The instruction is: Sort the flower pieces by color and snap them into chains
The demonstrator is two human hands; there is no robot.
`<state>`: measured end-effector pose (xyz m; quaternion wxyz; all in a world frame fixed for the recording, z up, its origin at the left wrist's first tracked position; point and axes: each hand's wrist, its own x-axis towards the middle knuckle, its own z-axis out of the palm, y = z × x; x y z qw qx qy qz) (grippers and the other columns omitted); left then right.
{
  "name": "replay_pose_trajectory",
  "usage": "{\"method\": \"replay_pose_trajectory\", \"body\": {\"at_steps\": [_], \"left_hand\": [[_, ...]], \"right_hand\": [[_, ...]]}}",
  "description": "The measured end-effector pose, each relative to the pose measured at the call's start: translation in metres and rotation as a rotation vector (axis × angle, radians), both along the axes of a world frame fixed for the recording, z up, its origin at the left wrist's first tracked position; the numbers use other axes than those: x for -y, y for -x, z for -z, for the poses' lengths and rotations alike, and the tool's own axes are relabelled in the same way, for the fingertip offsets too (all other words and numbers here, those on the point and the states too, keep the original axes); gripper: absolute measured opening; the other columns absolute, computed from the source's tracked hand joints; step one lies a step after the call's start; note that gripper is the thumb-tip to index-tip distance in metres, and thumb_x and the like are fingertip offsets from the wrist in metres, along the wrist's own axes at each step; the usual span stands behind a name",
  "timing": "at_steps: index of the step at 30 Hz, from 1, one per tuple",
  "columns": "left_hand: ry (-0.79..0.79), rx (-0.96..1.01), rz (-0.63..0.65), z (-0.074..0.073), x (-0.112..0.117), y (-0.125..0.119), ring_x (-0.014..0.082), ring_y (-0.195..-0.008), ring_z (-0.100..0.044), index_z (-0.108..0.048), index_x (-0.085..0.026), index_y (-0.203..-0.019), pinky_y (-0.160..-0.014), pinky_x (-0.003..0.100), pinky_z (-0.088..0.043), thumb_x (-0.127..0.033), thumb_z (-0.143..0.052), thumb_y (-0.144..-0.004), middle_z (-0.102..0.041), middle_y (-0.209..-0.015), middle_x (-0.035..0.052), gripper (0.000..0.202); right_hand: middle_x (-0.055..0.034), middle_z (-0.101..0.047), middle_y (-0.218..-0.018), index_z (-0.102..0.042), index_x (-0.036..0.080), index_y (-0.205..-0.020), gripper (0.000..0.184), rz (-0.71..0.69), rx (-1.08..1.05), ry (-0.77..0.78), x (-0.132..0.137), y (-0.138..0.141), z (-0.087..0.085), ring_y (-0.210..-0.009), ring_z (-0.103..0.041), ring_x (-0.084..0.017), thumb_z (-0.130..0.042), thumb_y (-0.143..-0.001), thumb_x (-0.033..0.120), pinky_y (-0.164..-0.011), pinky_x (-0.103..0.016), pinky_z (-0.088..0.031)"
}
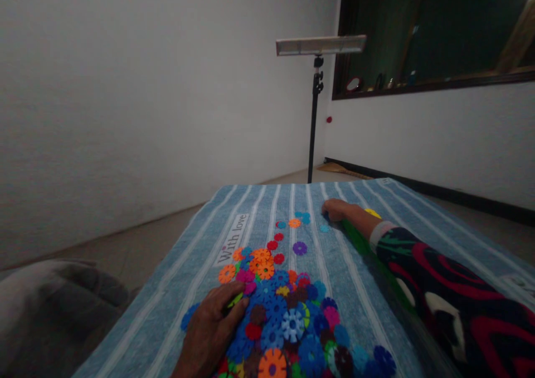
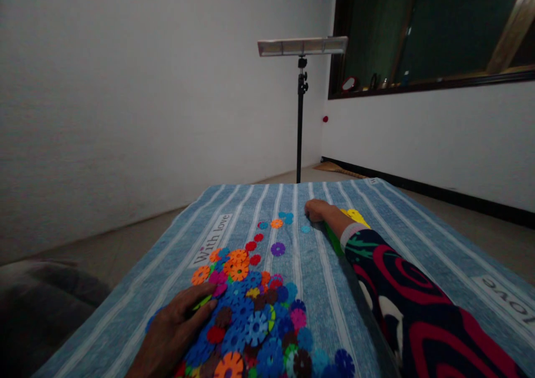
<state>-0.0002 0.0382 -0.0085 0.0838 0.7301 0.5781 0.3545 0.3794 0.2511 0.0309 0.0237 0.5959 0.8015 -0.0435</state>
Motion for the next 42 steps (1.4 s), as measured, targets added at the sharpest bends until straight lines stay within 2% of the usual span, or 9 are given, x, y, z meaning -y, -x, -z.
{"method": "replay_pose_trajectory", "body": {"at_steps": [6,13,16,20,24,29,32,39,42], "left_hand": [[0.012,-0.011,0.008,-0.001,0.001,0.0,0.024,-0.092,-0.076,-0.081,-0.028,-0.093,-0.085,0.034,-0.062,-0.052,-0.058,-0.081,-0.08,-0.099,0.0032,0.035],[0.042,0.001,-0.01,-0.003,0.001,-0.001,0.024,-0.093,-0.075,-0.081,-0.028,-0.094,-0.087,0.035,-0.061,-0.053,-0.058,-0.08,-0.08,-0.099,0.0027,0.036],[0.053,-0.005,-0.01,-0.004,0.001,-0.002,0.0242,-0.093,-0.075,-0.081,-0.027,-0.094,-0.088,0.035,-0.061,-0.051,-0.057,-0.081,-0.08,-0.1,0.0033,0.036],[0.061,-0.018,-0.012,-0.006,0.001,-0.003,0.0245,-0.094,-0.075,-0.081,-0.027,-0.092,-0.088,0.035,-0.061,-0.051,-0.057,-0.079,-0.08,-0.101,0.0032,0.036],[0.037,-0.02,0.003,-0.006,-0.001,-0.003,0.0236,-0.092,-0.075,-0.08,-0.027,-0.092,-0.083,0.032,-0.061,-0.052,-0.056,-0.08,-0.08,-0.099,0.0029,0.036],[0.076,-0.025,-0.009,-0.002,-0.003,-0.003,0.0247,-0.096,-0.074,-0.08,-0.025,-0.097,-0.087,0.035,-0.06,-0.05,-0.056,-0.078,-0.079,-0.103,0.0035,0.039],[0.107,-0.018,0.001,0.0,-0.006,-0.004,0.0255,-0.1,-0.072,-0.08,-0.026,-0.098,-0.09,0.037,-0.058,-0.049,-0.055,-0.078,-0.079,-0.106,0.0034,0.04],[0.127,-0.015,0.011,0.001,-0.01,-0.005,0.0275,-0.102,-0.071,-0.079,-0.023,-0.099,-0.093,0.039,-0.056,-0.047,-0.056,-0.077,-0.078,-0.107,0.0053,0.04],[0.125,-0.037,0.024,0.0,-0.011,-0.007,0.0274,-0.104,-0.071,-0.079,-0.023,-0.098,-0.094,0.039,-0.055,-0.047,-0.055,-0.078,-0.078,-0.108,0.0055,0.039]], "right_hand": [[-0.0065,-0.078,-0.093,-0.08,0.023,-0.09,0.031,-0.007,0.068,0.061,0.0,0.002,-0.004,-0.093,-0.071,-0.023,-0.07,-0.063,0.012,-0.074,-0.024,-0.049],[-0.0062,-0.078,-0.094,-0.08,0.022,-0.092,0.032,0.0,0.072,0.048,0.001,0.002,-0.004,-0.09,-0.072,-0.023,-0.069,-0.065,0.009,-0.072,-0.024,-0.049],[-0.0073,-0.077,-0.101,-0.079,0.022,-0.1,0.034,-0.005,0.055,0.006,0.006,0.002,-0.007,-0.098,-0.07,-0.024,-0.067,-0.07,0.012,-0.078,-0.026,-0.05],[-0.0109,-0.071,-0.12,-0.073,0.02,-0.116,0.037,-0.024,0.01,-0.077,0.015,0.007,-0.019,-0.114,-0.064,-0.027,-0.062,-0.08,0.02,-0.089,-0.03,-0.049],[-0.0081,-0.073,-0.117,-0.072,0.021,-0.117,0.038,-0.088,-0.03,-0.095,0.032,0.015,-0.042,-0.109,-0.066,-0.024,-0.062,-0.081,0.02,-0.088,-0.026,-0.048],[-0.0054,-0.076,-0.1,-0.074,0.019,-0.113,0.033,-0.145,-0.066,-0.055,0.07,0.016,-0.073,-0.091,-0.069,-0.02,-0.063,-0.082,0.023,-0.076,-0.024,-0.047],[-0.0063,-0.077,-0.094,-0.074,0.016,-0.112,0.032,-0.171,-0.117,0.028,0.102,0.012,-0.078,-0.083,-0.068,-0.019,-0.064,-0.082,0.022,-0.072,-0.024,-0.046],[-0.0054,-0.076,-0.093,-0.075,0.016,-0.106,0.029,-0.226,-0.189,0.305,0.198,0.012,-0.043,-0.082,-0.067,-0.018,-0.066,-0.078,0.02,-0.068,-0.023,-0.044],[-0.0047,-0.075,-0.093,-0.075,0.016,-0.102,0.026,-0.27,-0.217,0.343,0.232,0.011,-0.03,-0.083,-0.066,-0.018,-0.065,-0.078,0.02,-0.07,-0.024,-0.043]]}}
